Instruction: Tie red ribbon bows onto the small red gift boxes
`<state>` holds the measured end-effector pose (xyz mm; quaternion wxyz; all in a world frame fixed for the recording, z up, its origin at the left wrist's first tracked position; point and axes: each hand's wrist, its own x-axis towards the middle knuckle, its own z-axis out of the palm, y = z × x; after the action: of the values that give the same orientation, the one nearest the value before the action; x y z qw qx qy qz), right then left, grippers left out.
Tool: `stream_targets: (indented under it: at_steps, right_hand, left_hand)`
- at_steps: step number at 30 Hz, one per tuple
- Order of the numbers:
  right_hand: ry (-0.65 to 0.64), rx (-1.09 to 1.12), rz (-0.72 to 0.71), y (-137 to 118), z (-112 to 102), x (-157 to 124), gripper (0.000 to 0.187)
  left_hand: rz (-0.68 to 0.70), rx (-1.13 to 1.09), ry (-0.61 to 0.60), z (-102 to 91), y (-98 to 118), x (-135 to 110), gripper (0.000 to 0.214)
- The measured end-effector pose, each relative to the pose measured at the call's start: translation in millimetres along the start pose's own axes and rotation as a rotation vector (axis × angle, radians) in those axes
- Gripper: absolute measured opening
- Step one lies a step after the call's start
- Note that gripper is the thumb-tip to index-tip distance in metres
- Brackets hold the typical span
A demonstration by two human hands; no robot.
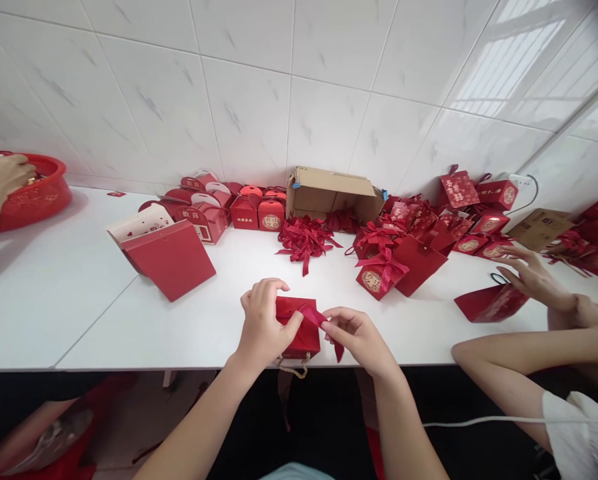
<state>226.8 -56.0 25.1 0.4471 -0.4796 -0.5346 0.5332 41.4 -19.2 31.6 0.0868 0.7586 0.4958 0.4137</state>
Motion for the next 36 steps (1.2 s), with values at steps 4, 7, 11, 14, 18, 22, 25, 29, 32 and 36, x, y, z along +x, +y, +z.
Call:
stream_targets:
  at_steps: [4, 7, 11, 14, 18, 22, 25, 29, 32, 36]
  right_hand:
    - [0.031, -0.134, -0.118, 3.2, 15.6, 9.4, 0.042]
    - [0.035, -0.106, -0.176, 3.3, 28.8, 17.5, 0.028]
    - [0.083, -0.047, -0.18, 7.0, 39.2, 21.7, 0.015]
    - [0.123, -0.117, -0.259, 11.2, 44.2, 20.7, 0.011]
    - [0.088, -0.146, -0.312, 14.5, 49.3, 20.5, 0.015]
    - [0.104, -0.07, -0.216, 15.9, 49.6, 21.6, 0.021]
    - [0.09, -0.041, -0.226, 15.9, 49.8, 22.0, 0.021]
    - [0.164, -0.126, -0.226, 15.0, 55.4, 23.9, 0.017]
    - [0.269, -0.202, -0.2, 13.9, 63.3, 26.8, 0.015]
    - [0.307, -0.378, -0.231, 10.8, 70.1, 28.2, 0.015]
  left_hand:
    - [0.007, -0.015, 0.007, -0.8, 1.6, -1.7, 0.029]
    - [-0.015, -0.048, -0.01, -2.8, 7.9, -1.1, 0.026]
    - [-0.073, -0.138, -0.095, -15.0, 9.5, -0.8, 0.024]
    - [-0.077, -0.24, -0.233, -27.4, -1.8, -3.7, 0.031]
    - [-0.165, -0.415, -0.337, -35.5, -28.4, -10.2, 0.036]
    - [-0.355, -0.519, -0.298, -28.2, -50.6, -13.7, 0.027]
    - [-0.54, -0.648, -0.332, -19.1, -57.1, -14.2, 0.029]
    - [-0.61, -0.731, -0.486, -22.8, -54.6, -15.1, 0.043]
    - [-0.529, -0.666, -0.49, -42.5, -45.7, -12.3, 0.042]
    - [-0.338, -0.648, -0.495, -69.1, -23.6, 9.1, 0.032]
